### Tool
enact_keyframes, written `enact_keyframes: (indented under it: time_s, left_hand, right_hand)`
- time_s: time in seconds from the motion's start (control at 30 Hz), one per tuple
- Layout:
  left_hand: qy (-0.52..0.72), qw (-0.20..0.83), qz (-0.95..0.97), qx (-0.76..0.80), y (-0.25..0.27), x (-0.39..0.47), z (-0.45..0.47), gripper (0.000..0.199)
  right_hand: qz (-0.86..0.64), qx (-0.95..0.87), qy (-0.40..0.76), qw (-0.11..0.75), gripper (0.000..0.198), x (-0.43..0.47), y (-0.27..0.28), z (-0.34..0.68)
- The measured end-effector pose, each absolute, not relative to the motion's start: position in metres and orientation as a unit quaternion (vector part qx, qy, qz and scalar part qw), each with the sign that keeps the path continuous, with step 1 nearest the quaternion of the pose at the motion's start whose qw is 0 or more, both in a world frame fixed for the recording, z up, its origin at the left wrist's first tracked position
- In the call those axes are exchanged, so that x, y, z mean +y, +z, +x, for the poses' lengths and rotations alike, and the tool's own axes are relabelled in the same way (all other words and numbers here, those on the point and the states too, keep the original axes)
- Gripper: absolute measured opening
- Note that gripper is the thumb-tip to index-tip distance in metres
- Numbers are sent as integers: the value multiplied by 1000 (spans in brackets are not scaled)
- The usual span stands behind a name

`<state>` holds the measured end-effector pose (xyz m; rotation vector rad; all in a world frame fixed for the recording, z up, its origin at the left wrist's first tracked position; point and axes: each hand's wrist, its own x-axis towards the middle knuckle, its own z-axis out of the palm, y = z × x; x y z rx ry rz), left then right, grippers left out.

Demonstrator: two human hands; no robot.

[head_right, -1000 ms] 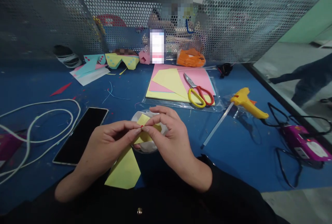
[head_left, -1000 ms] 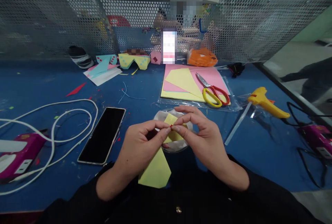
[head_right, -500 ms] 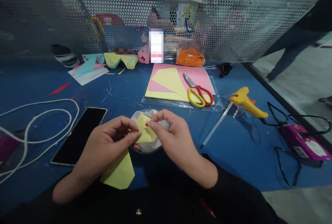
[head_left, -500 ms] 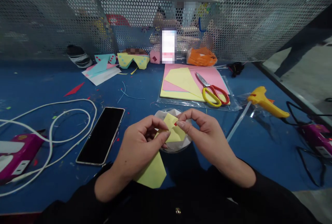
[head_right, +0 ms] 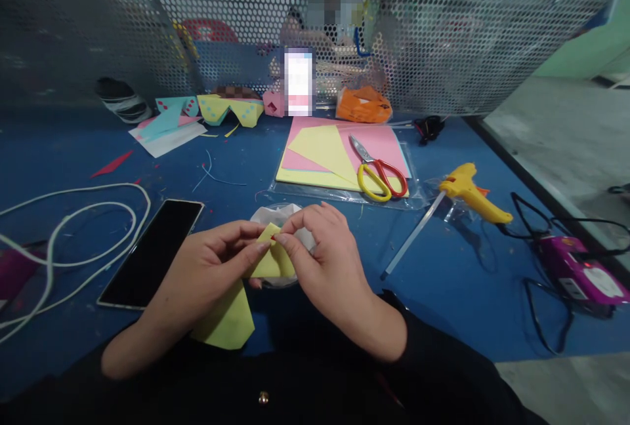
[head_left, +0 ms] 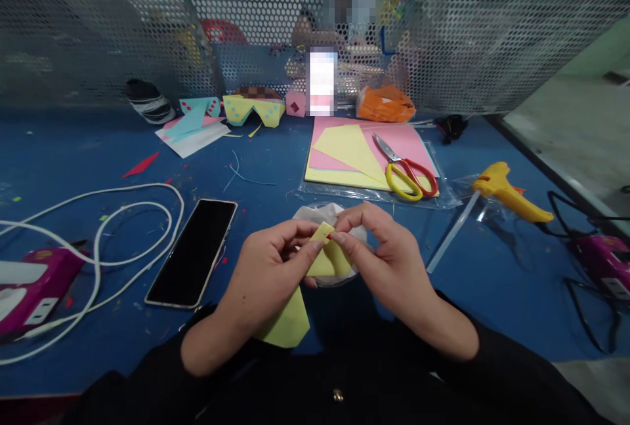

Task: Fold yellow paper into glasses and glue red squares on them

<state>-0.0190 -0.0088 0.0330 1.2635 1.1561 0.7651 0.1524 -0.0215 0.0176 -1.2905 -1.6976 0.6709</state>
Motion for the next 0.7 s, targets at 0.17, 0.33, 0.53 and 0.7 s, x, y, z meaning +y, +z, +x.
enact_keyframes:
  time_s: [0.17, 0.33, 0.53, 0.7]
  left_hand:
    - [324, 578, 556, 502, 33, -10, -18, 26]
    - [320, 568, 567, 504, 34, -11, -18, 24]
    - [313, 560, 580, 502, 32, -10, -20, 25]
    - [308, 553, 587, 505, 31, -10, -20, 26]
  right_hand:
    - [-525, -698, 231, 429, 8, -23, 17, 152]
    - [-522, -701, 222, 431, 8, -24, 16, 151]
    - [-522, -704, 212, 432, 9, -23, 15, 149]
    - [-522, -705, 207, 433, 9, -23, 14, 149]
